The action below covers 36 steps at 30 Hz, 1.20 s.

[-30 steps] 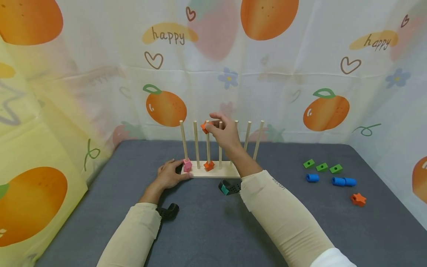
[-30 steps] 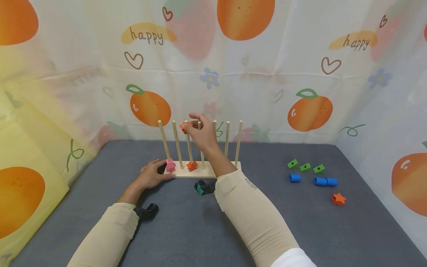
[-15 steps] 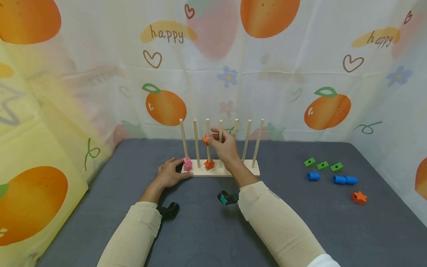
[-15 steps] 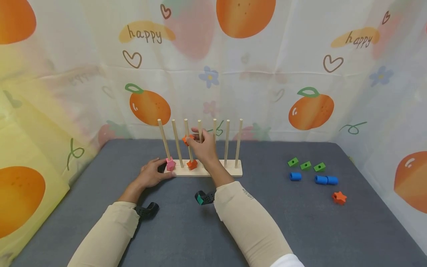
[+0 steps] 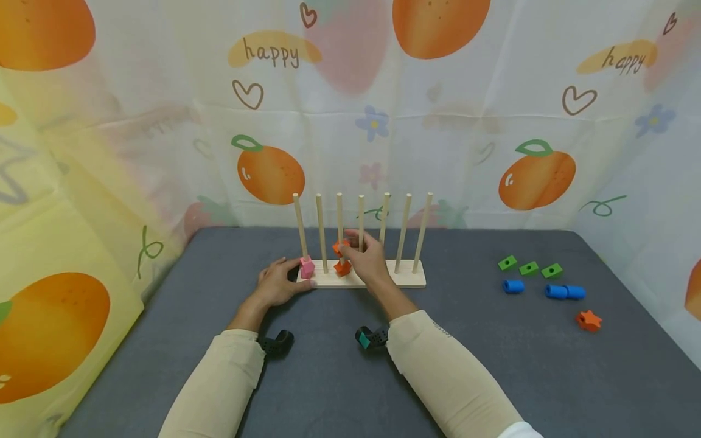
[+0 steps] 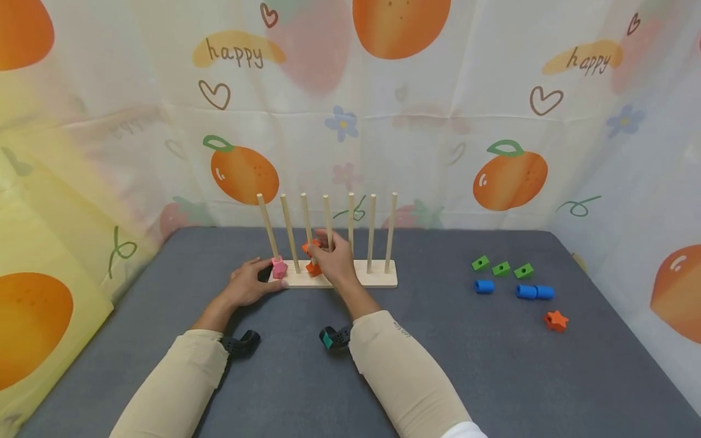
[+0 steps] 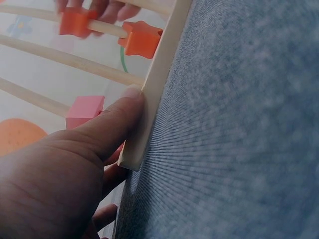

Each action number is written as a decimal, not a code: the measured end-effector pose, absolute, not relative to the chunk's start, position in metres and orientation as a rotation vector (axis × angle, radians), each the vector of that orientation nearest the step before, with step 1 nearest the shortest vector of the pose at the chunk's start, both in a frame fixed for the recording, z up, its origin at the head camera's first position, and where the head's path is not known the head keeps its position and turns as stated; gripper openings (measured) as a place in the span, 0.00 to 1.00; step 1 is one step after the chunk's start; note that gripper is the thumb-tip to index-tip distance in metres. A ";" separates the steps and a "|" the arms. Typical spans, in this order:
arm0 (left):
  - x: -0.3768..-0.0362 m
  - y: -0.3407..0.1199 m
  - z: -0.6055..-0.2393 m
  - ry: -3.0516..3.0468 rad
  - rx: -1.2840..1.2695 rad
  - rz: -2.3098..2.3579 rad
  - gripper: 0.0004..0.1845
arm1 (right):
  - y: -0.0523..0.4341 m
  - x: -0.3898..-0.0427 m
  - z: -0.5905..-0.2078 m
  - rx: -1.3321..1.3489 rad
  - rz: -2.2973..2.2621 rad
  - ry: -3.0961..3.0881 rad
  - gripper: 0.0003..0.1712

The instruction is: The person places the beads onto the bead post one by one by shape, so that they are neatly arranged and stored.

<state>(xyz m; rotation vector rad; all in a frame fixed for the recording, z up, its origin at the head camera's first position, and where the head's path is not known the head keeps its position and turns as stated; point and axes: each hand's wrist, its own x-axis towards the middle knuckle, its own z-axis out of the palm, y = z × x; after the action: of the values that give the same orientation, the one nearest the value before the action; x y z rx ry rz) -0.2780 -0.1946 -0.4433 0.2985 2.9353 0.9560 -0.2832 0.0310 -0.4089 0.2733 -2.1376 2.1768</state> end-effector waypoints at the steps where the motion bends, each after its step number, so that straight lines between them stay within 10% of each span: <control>1: -0.278 -0.195 -0.443 2.936 0.298 0.952 0.42 | 0.031 -0.283 -0.410 0.271 2.171 -2.145 0.21; 18: -0.277 -0.196 -0.441 2.941 0.293 0.948 0.42 | 0.037 -0.278 -0.404 0.248 2.083 -2.339 0.23; 36: -0.277 -0.193 -0.442 2.942 0.293 0.958 0.42 | 0.091 -0.238 -0.307 0.506 1.634 -2.735 0.30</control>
<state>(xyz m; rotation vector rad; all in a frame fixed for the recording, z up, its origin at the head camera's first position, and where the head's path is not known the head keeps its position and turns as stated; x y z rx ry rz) -0.2769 -0.1932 -0.4424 0.2925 2.9424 0.9581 -0.2376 0.0915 -0.3072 0.5057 -2.7351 1.6344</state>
